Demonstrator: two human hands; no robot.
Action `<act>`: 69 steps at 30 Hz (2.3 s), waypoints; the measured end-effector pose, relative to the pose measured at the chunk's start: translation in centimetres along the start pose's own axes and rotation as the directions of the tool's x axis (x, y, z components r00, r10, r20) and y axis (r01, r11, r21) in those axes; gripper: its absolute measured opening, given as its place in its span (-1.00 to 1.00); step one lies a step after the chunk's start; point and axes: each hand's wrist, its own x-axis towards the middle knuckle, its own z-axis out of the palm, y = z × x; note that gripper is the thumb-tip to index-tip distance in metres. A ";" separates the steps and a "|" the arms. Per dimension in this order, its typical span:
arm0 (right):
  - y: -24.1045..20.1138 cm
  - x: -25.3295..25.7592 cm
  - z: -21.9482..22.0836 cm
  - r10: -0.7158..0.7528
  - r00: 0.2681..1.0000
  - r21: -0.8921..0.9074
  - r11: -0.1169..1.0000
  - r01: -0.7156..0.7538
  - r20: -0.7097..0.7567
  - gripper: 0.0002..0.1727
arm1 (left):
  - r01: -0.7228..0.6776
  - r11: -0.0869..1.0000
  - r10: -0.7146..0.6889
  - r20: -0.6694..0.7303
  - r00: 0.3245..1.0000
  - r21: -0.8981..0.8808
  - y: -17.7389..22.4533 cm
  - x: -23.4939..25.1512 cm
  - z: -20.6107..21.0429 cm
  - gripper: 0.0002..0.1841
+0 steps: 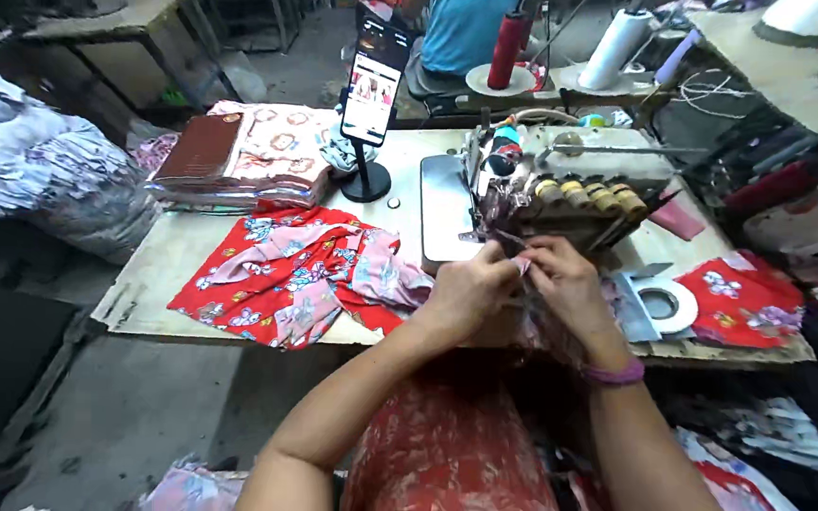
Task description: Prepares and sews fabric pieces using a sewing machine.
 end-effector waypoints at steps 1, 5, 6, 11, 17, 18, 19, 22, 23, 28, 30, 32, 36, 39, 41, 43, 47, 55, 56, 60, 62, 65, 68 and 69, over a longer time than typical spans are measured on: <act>-1.0 -0.3 -1.2 0.008 1.000 0.124 0.992 -0.008 0.001 -0.81 | -0.044 0.996 0.044 -0.001 0.999 -0.077 0.7 0.2 -1.1 -0.89; -4.4 -5.8 -5.1 0.159 0.919 0.522 0.782 -0.340 0.361 -0.78 | 0.034 0.881 0.087 0.232 0.969 -0.471 0.7 -2.4 -5.7 -0.71; -4.1 -7.2 -5.1 0.254 0.894 0.300 0.878 -0.374 0.370 -0.80 | 0.100 0.893 0.002 0.225 0.974 -0.440 -0.3 -3.6 -6.4 -0.68; -4.9 -9.5 -1.3 0.350 0.925 -0.075 0.937 -0.342 0.146 -0.69 | 0.312 0.930 -0.326 -0.046 0.944 -0.193 -4.7 -9.2 -6.4 -0.85; -3.5 -8.5 4.9 0.445 0.839 0.336 0.774 -0.536 0.313 -0.70 | 0.138 0.990 -0.130 0.163 0.978 -0.041 -4.2 -12.6 -1.1 -0.45; -3.3 -8.5 4.8 0.459 0.835 0.369 0.752 -0.547 0.302 -0.70 | 0.059 0.998 -0.055 0.179 0.982 -0.017 -5.1 -13.0 -0.3 -0.46; -3.5 -8.8 4.6 0.447 0.851 0.380 0.763 -0.523 0.275 -0.69 | -0.005 1.000 0.004 0.178 0.984 0.005 -6.0 -13.3 0.2 -0.55; -6.4 -11.5 5.3 0.273 0.962 0.339 0.902 -0.268 0.034 -0.58 | -0.138 0.987 0.125 0.143 0.982 0.085 -7.4 -13.4 -0.1 -0.93; -7.4 -12.3 6.0 0.212 0.977 0.331 0.924 -0.190 -0.030 -0.53 | -0.176 0.981 0.162 0.144 0.976 0.085 -7.5 -12.8 -0.3 -0.93; -8.9 -12.2 7.3 0.258 0.966 0.290 0.924 -0.250 0.009 -0.63 | -0.165 0.985 0.171 0.287 0.943 -0.043 -2.9 -6.7 -2.4 -0.67; -8.7 -10.8 5.5 0.326 0.940 0.405 0.850 -0.337 0.097 -0.83 | -0.057 0.993 0.082 0.274 0.958 -0.099 -1.7 -4.5 -3.1 -0.65; -8.0 -9.3 3.3 0.357 0.903 0.571 0.700 -0.428 0.239 -0.85 | 0.037 0.983 -0.029 0.047 0.998 -0.180 -1.7 -3.2 -3.5 -0.73; -7.0 -8.0 1.1 0.370 0.838 0.810 0.285 -0.513 0.401 -0.78 | 0.123 0.928 -0.232 -0.286 0.930 -0.351 -0.4 -6.3 -3.0 -0.81; -7.6 -7.3 1.1 0.339 0.785 0.841 -0.039 -0.539 0.518 -0.77 | 0.250 0.876 -0.341 -0.165 0.926 -0.412 -0.2 -10.2 0.6 -0.76; -8.8 -6.6 1.6 0.331 0.766 0.833 -0.187 -0.520 0.552 -0.75 | 0.307 0.810 -0.425 -0.141 0.894 -0.499 -0.1 -11.0 2.0 -0.80; -9.8 -5.7 1.7 0.316 0.776 0.838 -0.216 -0.501 0.546 -0.71 | 0.314 0.769 -0.469 -0.158 0.869 -0.557 0.0 -10.5 1.3 -0.83; -8.9 -4.7 1.6 0.394 0.852 0.885 0.166 -0.435 0.345 -0.67 | 0.352 0.684 -0.522 -0.092 0.848 -0.640 -1.0 -9.7 -1.0 -0.88; -9.1 -4.4 0.6 0.437 0.757 0.856 -0.058 -0.515 0.485 -0.62 | 0.404 0.631 -0.542 -0.004 0.841 -0.662 -2.0 -9.0 0.4 -0.86; -8.9 -4.4 0.4 0.429 0.756 0.856 -0.091 -0.508 0.494 -0.63 | 0.412 0.586 -0.545 0.036 0.837 -0.698 -2.3 -9.0 -0.3 -0.83; -7.4 -4.3 0.5 0.274 0.842 0.838 0.169 -0.518 0.465 -0.56 | 0.418 0.316 -0.599 0.162 0.784 -0.852 -3.2 -9.7 -3.1 -0.84; -7.4 -4.1 1.2 0.345 0.911 0.608 0.680 -0.409 0.227 -0.51 | 0.387 0.194 -0.599 0.204 0.775 -0.901 -3.1 -9.6 -4.9 -0.78; -7.3 -4.2 2.8 0.196 0.971 0.120 0.976 -0.180 -0.140 -0.61 | 0.404 0.705 -0.510 -0.022 0.860 -0.584 -1.9 -8.7 -8.1 -0.87; -9.5 -4.8 2.7 0.156 0.985 0.375 0.920 -0.118 -0.074 -0.85 | 0.144 0.938 -0.067 -0.241 0.968 0.316 -0.2 -6.1 -11.7 -0.84; -10.3 -4.8 2.6 0.179 0.983 0.513 0.847 -0.136 -0.034 -0.89 | 0.063 0.907 0.042 -0.239 0.970 0.417 0.0 -4.8 -12.4 -0.82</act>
